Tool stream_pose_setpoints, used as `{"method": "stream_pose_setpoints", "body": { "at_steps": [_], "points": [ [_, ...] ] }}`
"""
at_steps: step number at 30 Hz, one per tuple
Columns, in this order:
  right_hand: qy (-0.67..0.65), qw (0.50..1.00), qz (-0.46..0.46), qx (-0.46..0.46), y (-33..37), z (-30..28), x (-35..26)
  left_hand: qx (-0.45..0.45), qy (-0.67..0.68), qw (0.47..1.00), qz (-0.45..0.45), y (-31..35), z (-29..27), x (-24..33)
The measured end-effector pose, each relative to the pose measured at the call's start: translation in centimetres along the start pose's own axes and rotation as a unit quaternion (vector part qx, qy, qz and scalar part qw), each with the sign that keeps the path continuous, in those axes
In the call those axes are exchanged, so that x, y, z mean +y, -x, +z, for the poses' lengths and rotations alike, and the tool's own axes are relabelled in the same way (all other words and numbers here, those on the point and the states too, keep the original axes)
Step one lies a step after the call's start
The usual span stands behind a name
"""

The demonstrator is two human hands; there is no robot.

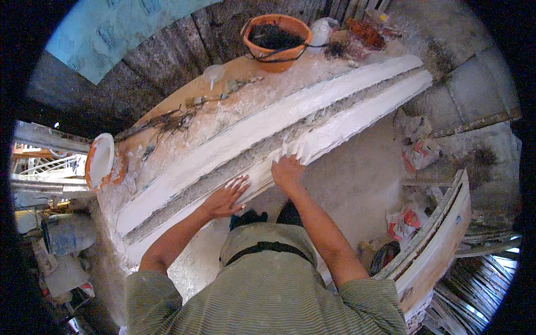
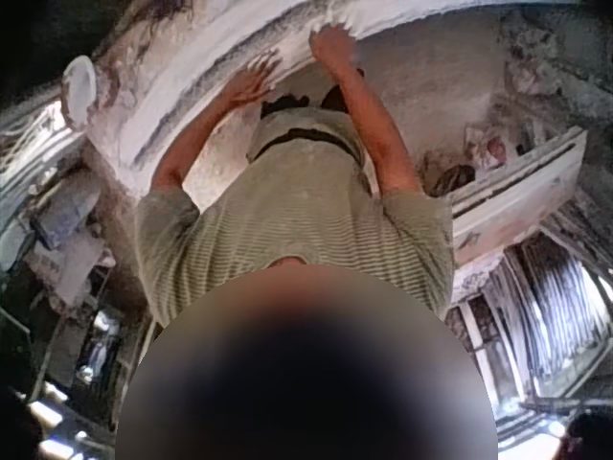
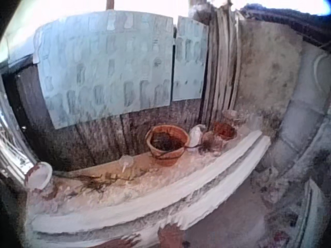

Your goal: The person applies a white paste to the edges and seams of long wooden planks using their hands. They repeatedly smooth the material along the plank surfaces, working along the length of each piece in a workshop setting.

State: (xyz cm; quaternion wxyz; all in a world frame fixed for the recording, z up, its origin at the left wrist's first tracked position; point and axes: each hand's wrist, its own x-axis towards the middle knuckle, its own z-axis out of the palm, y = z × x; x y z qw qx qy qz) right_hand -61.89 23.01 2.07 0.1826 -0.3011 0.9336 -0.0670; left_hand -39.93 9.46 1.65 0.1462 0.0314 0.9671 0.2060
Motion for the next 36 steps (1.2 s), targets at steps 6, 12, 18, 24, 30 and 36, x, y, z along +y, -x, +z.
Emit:
{"method": "stream_pose_setpoints", "body": {
  "at_steps": [6, 12, 18, 24, 30, 36],
  "points": [
    [0.001, 0.998, 0.011, -0.057, -4.0, -2.9, 5.5, 0.024, 0.007, 0.999, 0.026, -8.6, -1.6, 1.8],
    [-0.033, 0.995, -0.005, -0.091, -7.2, -4.4, 11.6, 0.02, 0.065, 0.997, 0.033, -21.3, -2.9, 4.6],
    [-0.143, 0.988, 0.057, -0.026, -13.1, -8.8, 20.7, 0.095, 0.033, 0.991, 0.091, -33.5, -3.7, 7.5],
    [-0.115, 0.989, -0.049, 0.073, -15.6, -9.9, 20.6, 0.058, 0.053, 0.995, 0.064, -33.2, -3.0, 8.9],
    [0.009, 0.958, -0.281, -0.064, -14.3, -7.1, 11.3, 0.063, 0.031, 0.997, 0.027, -23.9, -1.6, 8.0],
    [-0.088, 0.956, -0.271, -0.073, -15.4, -5.7, 8.3, 0.099, 0.051, 0.993, -0.039, -17.5, -0.8, 7.6]
  ]
}}
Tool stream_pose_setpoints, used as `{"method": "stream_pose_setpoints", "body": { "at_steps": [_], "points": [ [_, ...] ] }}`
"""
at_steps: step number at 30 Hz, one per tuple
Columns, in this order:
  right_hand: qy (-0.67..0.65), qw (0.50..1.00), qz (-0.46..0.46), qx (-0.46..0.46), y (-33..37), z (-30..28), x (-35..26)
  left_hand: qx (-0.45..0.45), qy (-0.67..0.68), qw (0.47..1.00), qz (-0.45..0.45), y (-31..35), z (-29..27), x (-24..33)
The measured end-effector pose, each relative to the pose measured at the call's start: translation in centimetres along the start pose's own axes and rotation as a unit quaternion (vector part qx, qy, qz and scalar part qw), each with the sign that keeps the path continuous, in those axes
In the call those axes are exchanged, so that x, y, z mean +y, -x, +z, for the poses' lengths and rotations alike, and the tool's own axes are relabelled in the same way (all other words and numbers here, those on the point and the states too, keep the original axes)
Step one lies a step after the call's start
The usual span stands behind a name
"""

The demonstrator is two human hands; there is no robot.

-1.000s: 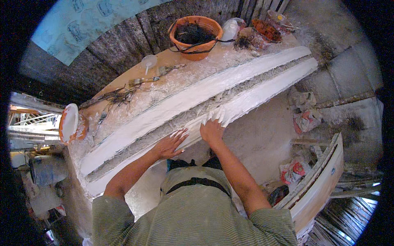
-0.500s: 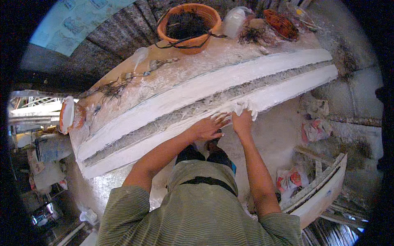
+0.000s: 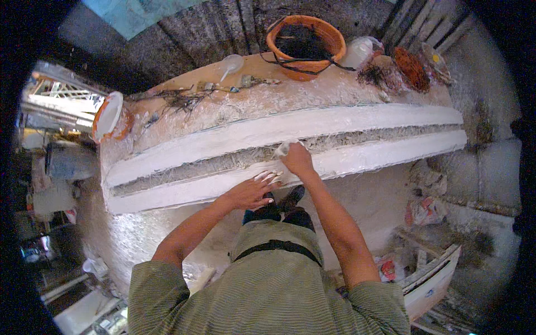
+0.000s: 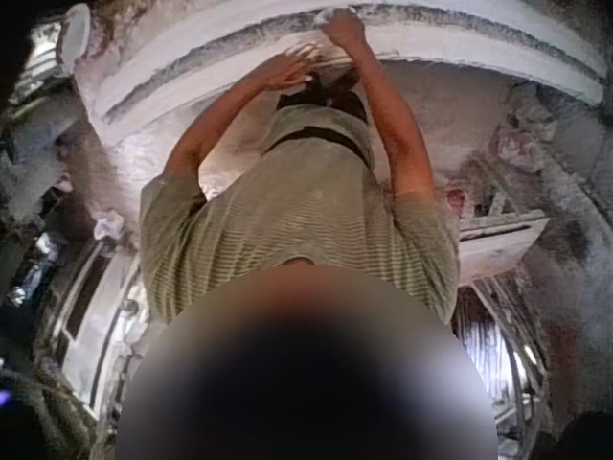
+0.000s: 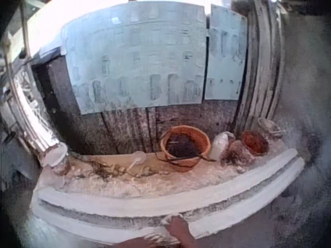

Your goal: The person applies a white paste to the edges and seams of long wooden planks using their hands. They repeatedly smooth the material along the plank surfaces, working along the length of each piece in a workshop setting.

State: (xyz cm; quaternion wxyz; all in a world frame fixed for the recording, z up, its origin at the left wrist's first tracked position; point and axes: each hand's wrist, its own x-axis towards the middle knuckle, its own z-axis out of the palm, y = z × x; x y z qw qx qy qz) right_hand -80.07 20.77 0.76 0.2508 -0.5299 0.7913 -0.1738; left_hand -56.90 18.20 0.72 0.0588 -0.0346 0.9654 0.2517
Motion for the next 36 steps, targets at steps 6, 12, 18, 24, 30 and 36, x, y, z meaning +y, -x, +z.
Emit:
{"method": "stream_pose_setpoints", "body": {
  "at_steps": [6, 12, 18, 24, 30, 36],
  "points": [
    [-0.198, 0.971, 0.116, -0.069, -2.4, -4.0, 3.9, 0.089, -0.008, 0.986, -0.139, 0.5, 1.1, 0.3],
    [-0.149, 0.971, 0.177, -0.056, -0.4, -11.2, 5.3, 0.088, 0.022, 0.992, -0.091, -3.5, 1.5, 0.0],
    [-0.418, 0.876, 0.238, -0.009, 3.2, -14.6, 12.6, 0.034, 0.057, 0.997, -0.042, -7.0, 1.4, 1.1],
    [0.048, 0.946, 0.292, 0.13, 3.1, -14.7, 20.2, 0.043, 0.018, 0.999, 0.01, -9.7, 2.6, 2.1],
    [0.055, 0.976, 0.201, 0.068, 2.2, -9.8, 13.3, 0.011, 0.014, 1.0, 0.0, -9.1, 2.3, 2.8],
    [0.087, 0.993, 0.069, -0.035, 1.4, -1.8, 0.6, 0.002, -0.001, 1.0, -0.003, -3.6, 0.6, 2.1]
  ]
}}
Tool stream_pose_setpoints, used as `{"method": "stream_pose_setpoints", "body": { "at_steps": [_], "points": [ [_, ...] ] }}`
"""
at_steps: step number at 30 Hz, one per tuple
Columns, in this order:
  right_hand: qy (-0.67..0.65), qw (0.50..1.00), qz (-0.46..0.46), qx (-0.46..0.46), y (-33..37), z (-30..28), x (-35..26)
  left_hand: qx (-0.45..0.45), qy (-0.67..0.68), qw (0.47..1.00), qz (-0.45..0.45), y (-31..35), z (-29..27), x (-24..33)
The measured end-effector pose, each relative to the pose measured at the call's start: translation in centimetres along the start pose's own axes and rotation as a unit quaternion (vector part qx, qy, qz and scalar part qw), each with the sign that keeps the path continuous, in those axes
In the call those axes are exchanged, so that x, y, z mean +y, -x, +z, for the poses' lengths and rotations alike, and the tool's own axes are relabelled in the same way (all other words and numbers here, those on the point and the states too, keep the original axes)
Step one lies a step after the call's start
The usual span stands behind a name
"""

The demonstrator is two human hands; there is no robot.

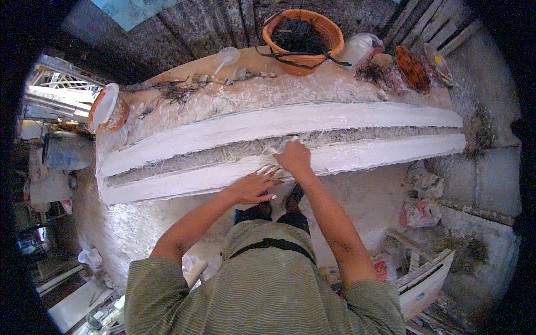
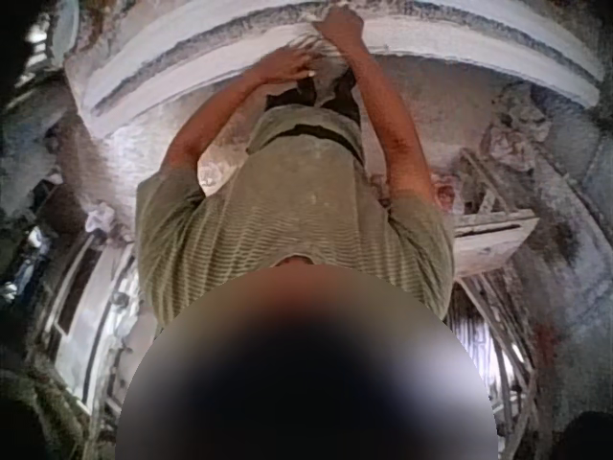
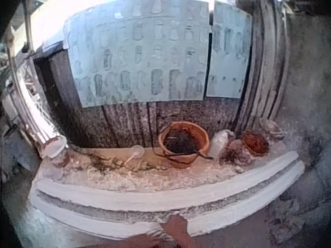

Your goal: The person applies a white paste to the edges and seams of long wooden planks using their hands. They repeatedly smooth the material along the plank surfaces, working along the length of each piece in a workshop setting.

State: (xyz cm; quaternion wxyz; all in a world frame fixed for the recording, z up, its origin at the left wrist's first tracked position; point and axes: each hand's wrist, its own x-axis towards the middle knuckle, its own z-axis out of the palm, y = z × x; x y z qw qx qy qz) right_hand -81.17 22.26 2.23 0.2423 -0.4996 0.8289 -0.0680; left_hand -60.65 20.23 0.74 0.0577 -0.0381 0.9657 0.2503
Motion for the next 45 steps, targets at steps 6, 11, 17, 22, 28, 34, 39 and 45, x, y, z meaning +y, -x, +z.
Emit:
{"method": "stream_pose_setpoints", "body": {
  "at_steps": [6, 11, 17, 22, 28, 34, 39, 45],
  "points": [
    [-0.008, 0.996, 0.058, 0.07, 2.1, -0.9, 2.8, 0.036, 0.013, 0.997, -0.067, 2.7, -1.0, -2.1],
    [-0.04, 0.96, 0.24, 0.135, 4.1, -1.4, 8.7, 0.045, 0.038, 0.995, -0.082, 0.0, -0.4, -2.9],
    [-0.017, 0.944, 0.274, 0.183, 5.5, -1.1, 8.1, 0.006, 0.019, 1.0, 0.013, -4.7, 0.8, -1.2],
    [-0.015, 0.996, 0.041, 0.074, 6.9, 1.9, 0.4, -0.154, -0.002, 0.987, 0.044, -4.7, -0.1, -1.6],
    [-0.06, 0.994, 0.086, -0.043, 7.2, 3.1, -3.7, -0.139, -0.048, 0.989, 0.011, 2.8, -2.1, -4.0],
    [-0.006, 0.987, 0.158, 0.031, 5.7, 1.7, -0.8, -0.092, -0.005, 0.995, -0.038, 2.9, -1.9, -4.4],
    [-0.03, 0.974, 0.225, 0.023, 4.7, 0.1, 1.9, -0.08, 0.019, 0.997, 0.001, -1.5, -1.6, -3.8],
    [-0.061, 0.97, 0.234, -0.034, 4.8, -0.5, 1.3, -0.071, 0.022, 0.997, 0.017, -5.1, -0.6, -3.2]
  ]
}}
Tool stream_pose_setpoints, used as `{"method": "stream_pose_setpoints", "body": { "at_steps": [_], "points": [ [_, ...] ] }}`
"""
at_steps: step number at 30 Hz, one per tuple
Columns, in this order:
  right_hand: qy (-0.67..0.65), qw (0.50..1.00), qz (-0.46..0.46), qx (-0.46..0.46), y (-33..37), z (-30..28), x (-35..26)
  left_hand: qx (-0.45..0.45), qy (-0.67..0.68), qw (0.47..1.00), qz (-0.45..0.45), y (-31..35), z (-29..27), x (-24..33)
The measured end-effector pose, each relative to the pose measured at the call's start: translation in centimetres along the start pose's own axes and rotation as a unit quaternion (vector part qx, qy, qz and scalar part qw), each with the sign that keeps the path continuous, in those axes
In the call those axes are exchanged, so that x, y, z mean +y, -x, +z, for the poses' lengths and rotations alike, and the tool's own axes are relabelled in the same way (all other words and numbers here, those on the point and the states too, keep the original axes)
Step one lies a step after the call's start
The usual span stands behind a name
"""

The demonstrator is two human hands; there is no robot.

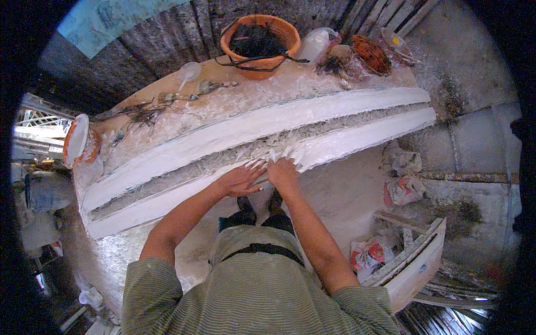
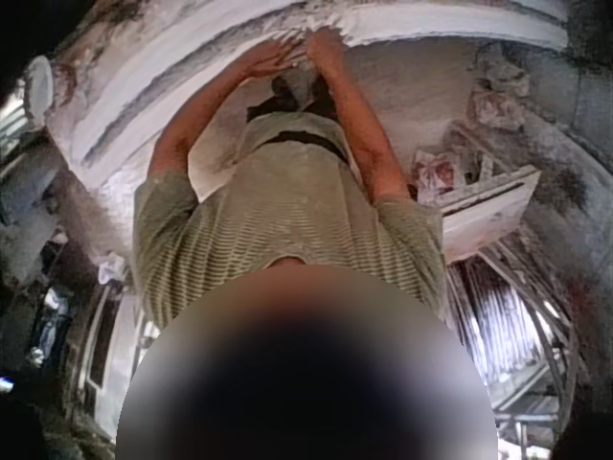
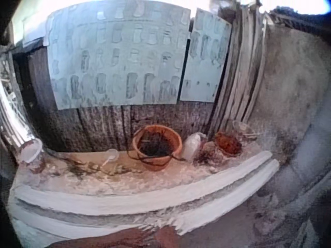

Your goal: The person applies a white paste to the edges and seams of long wooden planks using their hands. They repeatedly smooth the material along the plank surfaces, working along the length of each piece in a workshop setting.

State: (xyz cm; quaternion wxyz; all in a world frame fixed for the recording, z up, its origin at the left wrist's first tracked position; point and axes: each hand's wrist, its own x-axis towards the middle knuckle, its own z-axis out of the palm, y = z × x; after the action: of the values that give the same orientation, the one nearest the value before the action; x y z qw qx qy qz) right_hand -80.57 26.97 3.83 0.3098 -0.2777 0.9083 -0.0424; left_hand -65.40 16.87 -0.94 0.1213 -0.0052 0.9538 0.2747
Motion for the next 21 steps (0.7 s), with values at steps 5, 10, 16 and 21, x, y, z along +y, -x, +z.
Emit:
{"method": "stream_pose_setpoints", "body": {
  "at_steps": [5, 10, 16, 21],
  "points": [
    [-0.026, 0.999, 0.009, 0.024, -1.6, -0.5, 0.0, 0.014, -0.027, 0.999, 0.014, -0.9, 0.4, -0.3],
    [-0.078, 0.992, 0.091, 0.046, -6.8, -1.6, 3.7, 0.017, -0.024, 0.999, 0.027, -2.4, -0.4, 0.3],
    [-0.097, 0.97, 0.059, 0.216, -13.6, -8.2, 15.4, 0.028, 0.011, 0.999, 0.017, -4.0, -1.3, 1.4],
    [0.134, 0.988, -0.035, 0.067, -12.9, -7.2, 16.0, 0.015, -0.016, 0.999, 0.027, -6.4, -1.1, 1.7]
  ]
}}
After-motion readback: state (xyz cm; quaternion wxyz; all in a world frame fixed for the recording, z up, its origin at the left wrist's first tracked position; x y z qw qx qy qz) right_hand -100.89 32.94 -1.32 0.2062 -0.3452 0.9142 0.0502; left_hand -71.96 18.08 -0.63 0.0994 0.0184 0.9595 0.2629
